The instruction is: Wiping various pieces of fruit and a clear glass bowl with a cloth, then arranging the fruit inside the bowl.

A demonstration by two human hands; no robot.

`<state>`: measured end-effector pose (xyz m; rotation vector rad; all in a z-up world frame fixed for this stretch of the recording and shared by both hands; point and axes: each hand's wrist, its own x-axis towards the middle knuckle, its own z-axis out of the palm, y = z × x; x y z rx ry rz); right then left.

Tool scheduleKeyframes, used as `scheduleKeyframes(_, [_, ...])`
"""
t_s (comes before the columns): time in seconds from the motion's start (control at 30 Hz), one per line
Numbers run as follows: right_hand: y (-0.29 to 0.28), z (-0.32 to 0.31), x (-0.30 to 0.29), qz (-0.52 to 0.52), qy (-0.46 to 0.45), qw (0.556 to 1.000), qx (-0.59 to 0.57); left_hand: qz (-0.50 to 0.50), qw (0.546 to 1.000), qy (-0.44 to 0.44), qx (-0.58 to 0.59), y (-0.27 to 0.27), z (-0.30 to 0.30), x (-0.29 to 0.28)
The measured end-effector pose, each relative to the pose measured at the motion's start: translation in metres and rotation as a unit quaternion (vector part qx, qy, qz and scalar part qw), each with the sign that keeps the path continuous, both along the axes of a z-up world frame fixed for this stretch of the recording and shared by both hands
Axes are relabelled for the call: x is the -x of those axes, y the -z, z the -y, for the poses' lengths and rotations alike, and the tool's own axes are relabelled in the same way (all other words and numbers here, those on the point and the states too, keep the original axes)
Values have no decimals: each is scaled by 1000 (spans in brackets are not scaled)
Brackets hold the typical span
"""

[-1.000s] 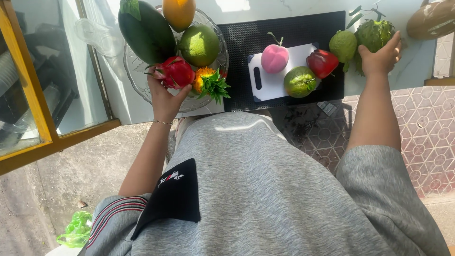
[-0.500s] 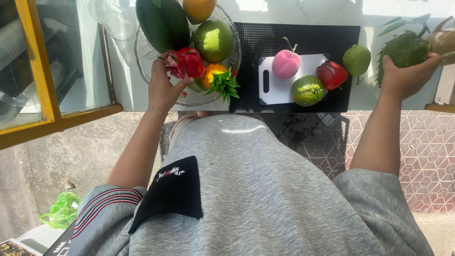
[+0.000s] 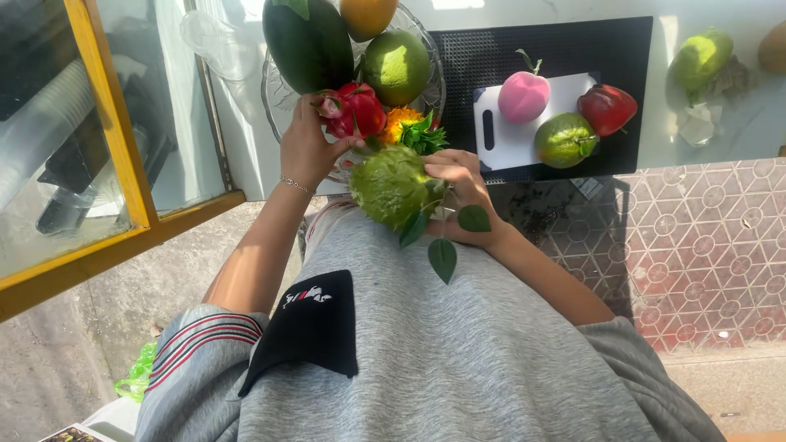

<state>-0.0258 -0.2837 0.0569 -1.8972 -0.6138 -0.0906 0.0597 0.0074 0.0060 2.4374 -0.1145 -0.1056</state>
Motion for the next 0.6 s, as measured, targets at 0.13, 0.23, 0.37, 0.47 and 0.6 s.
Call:
scheduleKeyframes(0.13, [89, -18, 5, 52, 25, 996, 62, 13, 999, 36, 6, 9, -9, -5])
scheduleKeyframes(0.23, [94, -31, 9, 193, 97, 949, 230, -14, 999, 24, 32, 10, -14, -5])
scheduleKeyframes(0.37, [88, -31, 22, 120, 198, 905, 358, -46, 992, 51, 110, -7, -12, 3])
scheduleKeyframes(0.47, [85, -27, 31, 32, 195, 898, 393, -23, 984, 54, 168, -5, -7, 14])
scheduleKeyframes(0.6, [132, -6, 40, 42, 184, 943, 275, 41, 994, 10, 102, 23, 1, 26])
